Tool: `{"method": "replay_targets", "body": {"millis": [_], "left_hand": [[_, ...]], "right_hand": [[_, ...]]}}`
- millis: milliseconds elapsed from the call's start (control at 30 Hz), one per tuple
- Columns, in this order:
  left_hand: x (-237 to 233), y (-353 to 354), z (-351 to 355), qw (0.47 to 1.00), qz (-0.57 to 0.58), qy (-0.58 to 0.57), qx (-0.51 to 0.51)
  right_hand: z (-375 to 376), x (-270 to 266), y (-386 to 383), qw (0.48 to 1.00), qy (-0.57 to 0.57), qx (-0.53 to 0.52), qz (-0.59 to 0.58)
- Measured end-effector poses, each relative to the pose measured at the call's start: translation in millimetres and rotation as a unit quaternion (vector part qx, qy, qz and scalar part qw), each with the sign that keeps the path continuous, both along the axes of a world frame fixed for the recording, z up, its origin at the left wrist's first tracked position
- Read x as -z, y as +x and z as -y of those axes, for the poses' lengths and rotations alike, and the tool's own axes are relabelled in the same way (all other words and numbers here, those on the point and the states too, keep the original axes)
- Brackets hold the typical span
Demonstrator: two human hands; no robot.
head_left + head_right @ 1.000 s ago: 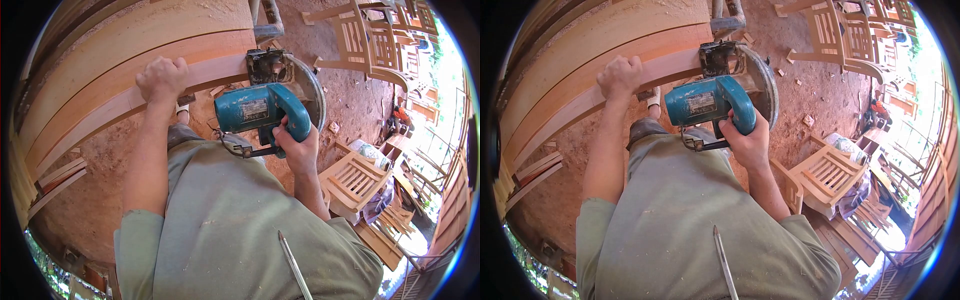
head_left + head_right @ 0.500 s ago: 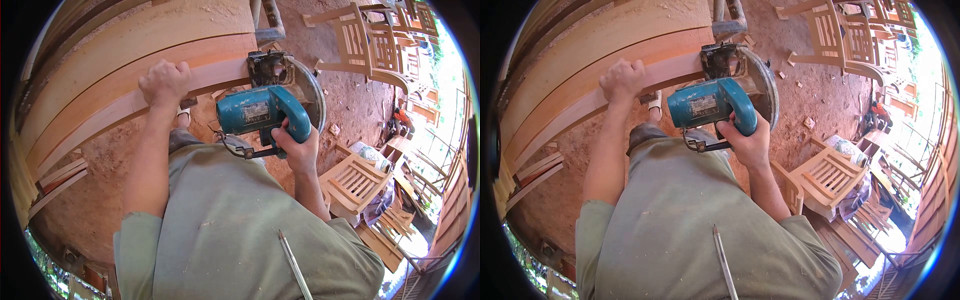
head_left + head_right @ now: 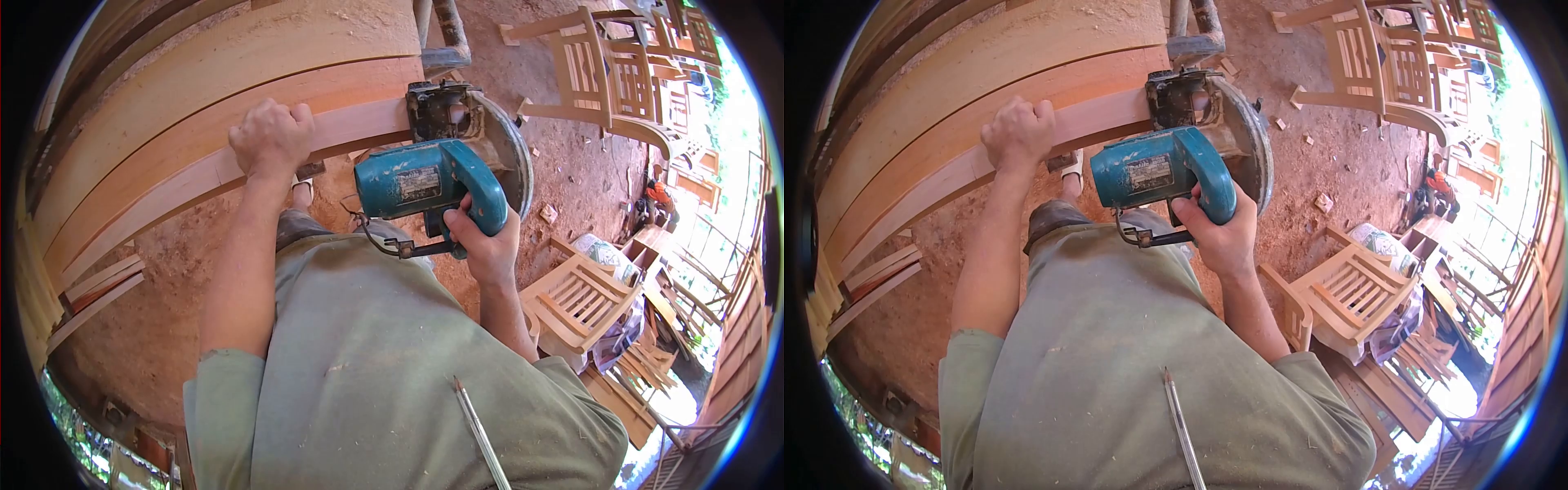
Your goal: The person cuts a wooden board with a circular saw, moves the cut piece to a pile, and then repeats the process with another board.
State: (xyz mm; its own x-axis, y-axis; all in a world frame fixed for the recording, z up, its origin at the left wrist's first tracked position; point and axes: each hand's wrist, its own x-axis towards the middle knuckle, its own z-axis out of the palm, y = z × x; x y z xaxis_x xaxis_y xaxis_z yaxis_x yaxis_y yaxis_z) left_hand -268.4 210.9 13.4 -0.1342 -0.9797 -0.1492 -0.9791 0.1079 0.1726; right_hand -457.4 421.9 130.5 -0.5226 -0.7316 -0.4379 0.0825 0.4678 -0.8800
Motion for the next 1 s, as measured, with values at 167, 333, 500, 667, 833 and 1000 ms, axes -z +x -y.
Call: {"method": "replay_targets", "body": {"millis": [167,333,500,667,833,1000], "left_hand": [[-2.2,-0.1,-1.5,1.000,0.000,-0.011,0.004],[-2.3,1.0,-2.4,1.000,-0.009,-0.016,0.012],[-2.9,1.1,-4.3,1.000,-0.010,-0.013,0.015],[-4.9,0.2,-4.2,1.000,-0.013,-0.004,0.013],[-7.7,-1.9,-3.8,1.000,-0.002,-0.005,0.001],[-2.6,-0.6,-3.5,1.000,-0.013,-0.009,-0.010]], "right_hand": [[-0.6,2.4,0.1,1.000,0.016,0.006,-0.007],[0.8,3.8,0.1,1.000,0.012,0.008,-0.016],[-0.1,5.7,-1.1,1.000,0.004,0.001,-0.008],[-1.9,9.3,-2.1,1.000,-0.012,-0.006,0.008],[-2.3,10.0,-2.3,1.000,-0.020,-0.010,-0.010],[-4.8,6.8,-3.6,1.000,-0.012,-0.007,0.015]]}}
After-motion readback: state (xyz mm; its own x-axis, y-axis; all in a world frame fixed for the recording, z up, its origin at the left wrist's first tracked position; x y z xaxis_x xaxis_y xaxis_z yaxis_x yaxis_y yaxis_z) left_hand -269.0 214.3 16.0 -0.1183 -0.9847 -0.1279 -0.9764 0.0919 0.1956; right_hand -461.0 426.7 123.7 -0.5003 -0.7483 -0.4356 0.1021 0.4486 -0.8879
